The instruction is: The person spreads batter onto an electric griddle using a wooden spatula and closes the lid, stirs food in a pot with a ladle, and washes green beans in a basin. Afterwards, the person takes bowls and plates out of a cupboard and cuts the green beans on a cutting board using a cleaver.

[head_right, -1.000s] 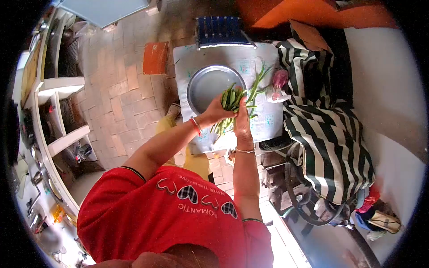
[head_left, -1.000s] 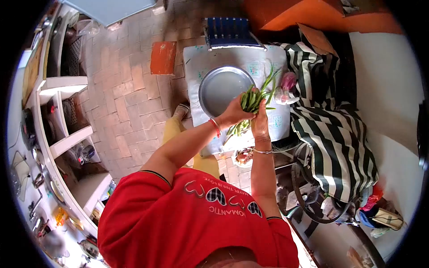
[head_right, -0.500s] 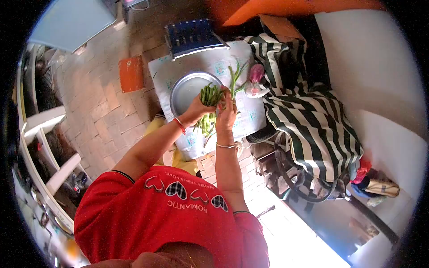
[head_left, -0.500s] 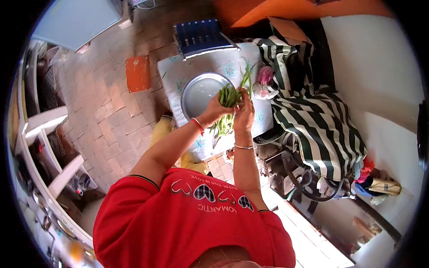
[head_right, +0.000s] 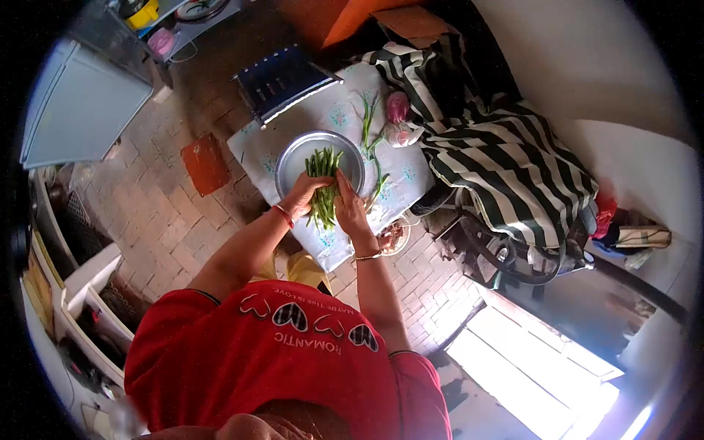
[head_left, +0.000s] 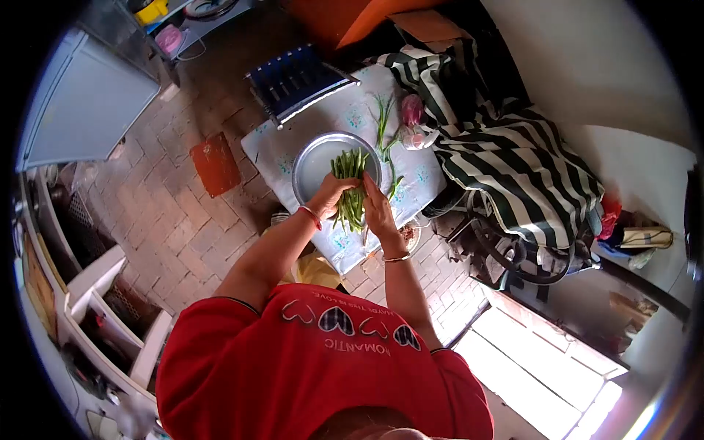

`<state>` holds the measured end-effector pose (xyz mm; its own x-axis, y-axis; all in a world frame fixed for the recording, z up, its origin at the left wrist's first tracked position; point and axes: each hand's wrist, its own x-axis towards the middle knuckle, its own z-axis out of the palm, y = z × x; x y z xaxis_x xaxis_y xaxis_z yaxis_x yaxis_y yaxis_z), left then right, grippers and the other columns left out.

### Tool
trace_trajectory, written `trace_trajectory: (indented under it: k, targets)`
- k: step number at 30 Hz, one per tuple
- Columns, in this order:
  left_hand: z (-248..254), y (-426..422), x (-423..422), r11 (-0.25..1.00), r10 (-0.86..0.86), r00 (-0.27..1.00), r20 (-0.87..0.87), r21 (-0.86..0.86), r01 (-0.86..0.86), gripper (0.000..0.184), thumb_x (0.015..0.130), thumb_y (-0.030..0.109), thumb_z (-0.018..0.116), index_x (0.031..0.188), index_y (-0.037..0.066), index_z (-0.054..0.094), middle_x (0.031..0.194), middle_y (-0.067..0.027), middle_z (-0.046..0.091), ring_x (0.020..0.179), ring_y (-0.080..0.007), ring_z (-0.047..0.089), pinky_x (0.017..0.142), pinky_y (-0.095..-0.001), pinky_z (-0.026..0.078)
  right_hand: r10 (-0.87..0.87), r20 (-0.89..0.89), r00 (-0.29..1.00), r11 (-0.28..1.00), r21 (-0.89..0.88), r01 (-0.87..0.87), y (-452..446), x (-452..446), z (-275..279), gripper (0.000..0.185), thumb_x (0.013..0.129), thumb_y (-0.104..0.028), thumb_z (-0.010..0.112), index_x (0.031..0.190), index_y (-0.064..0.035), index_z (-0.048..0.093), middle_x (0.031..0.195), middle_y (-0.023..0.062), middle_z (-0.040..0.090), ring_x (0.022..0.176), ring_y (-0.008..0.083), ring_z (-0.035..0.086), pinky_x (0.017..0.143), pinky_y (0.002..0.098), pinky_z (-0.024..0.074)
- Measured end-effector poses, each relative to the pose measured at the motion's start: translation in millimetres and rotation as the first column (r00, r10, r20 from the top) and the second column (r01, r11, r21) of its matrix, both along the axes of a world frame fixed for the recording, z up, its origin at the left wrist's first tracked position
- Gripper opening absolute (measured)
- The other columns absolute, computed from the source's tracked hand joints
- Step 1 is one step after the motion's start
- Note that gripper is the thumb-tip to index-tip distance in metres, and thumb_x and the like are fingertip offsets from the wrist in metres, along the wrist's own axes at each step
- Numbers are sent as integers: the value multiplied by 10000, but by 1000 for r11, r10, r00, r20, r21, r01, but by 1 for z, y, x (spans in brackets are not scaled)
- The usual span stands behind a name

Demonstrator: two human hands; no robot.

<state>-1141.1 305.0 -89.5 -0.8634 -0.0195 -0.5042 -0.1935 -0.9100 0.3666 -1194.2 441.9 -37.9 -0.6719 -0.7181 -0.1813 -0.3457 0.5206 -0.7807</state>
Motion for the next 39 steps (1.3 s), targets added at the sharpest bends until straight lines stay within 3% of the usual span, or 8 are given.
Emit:
trace_trajectory:
  k: [4,14,21,27,30,34,36,39]
  targets:
    - [1,10,-7,999,36,999,-37,-14,-36,255,794,66,644,1038,13,592,948,-69,629,821,-174,625,735,-310,517,-243,-56,968,968,-82,238,-9,19,-8,485,852,-139,400,1288,74,420,1318,284,430,1240,406,412,1053,408,323]
    - [-9,23,3,996,-80,997,0,40,80,268,854,112,601,1096,-3,583,1063,-96,628,962,-176,610,848,-314,490,-227,-163,960,972,-97,213,4,30,-32,596,796,-60,432,1368,46,303,1342,251,411,1258,408,378,1069,413,303]
    - [-3,20,-6,984,-152,988,20,-92,153,363,844,128,618,1181,11,551,1107,-92,611,1013,-205,591,878,-319,477,-94,-215,972,986,-153,62,12,16,-16,763,778,-76,425,1452,-6,74,1373,180,392,1299,296,365,1105,528,-32]
    - [58,22,-39,971,-29,1000,-2,-238,28,362,781,40,654,1132,20,572,1033,-49,613,931,-161,604,805,-287,495,-71,-439,896,987,-160,-1,23,-29,36,661,822,-239,490,1410,-35,270,1486,192,216,1373,416,157,1111,505,80]
    - [119,27,-42,942,24,986,-165,-325,-77,380,766,19,645,1131,22,542,1013,-36,590,942,-129,583,822,-270,484,-49,-193,980,842,-535,-63,20,-36,71,692,750,-130,508,1388,4,279,1457,247,234,1336,404,269,1075,459,258]
    - [188,32,-29,823,-109,965,-238,-566,-47,488,765,26,643,1222,20,470,1146,-64,555,1029,-151,563,888,-293,464,-144,-382,913,758,-636,-147,19,-31,113,688,709,-50,473,1370,28,300,1401,283,317,1275,426,363,1052,448,304]
    - [150,42,-33,840,-44,921,-387,-513,-176,505,759,30,645,1232,17,467,1161,-65,553,1032,-151,562,888,-291,464,-225,-392,892,721,-683,-118,20,-27,78,680,700,-28,456,1362,30,313,1391,292,327,1268,433,370,1047,451,310]
    - [-16,42,-52,947,60,983,171,-321,-2,294,775,95,670,1046,10,594,973,-77,618,848,-189,594,735,-326,488,-276,50,960,839,-475,266,15,-29,-54,619,763,-54,420,1367,14,304,1345,263,386,1201,440,416,1029,401,344]
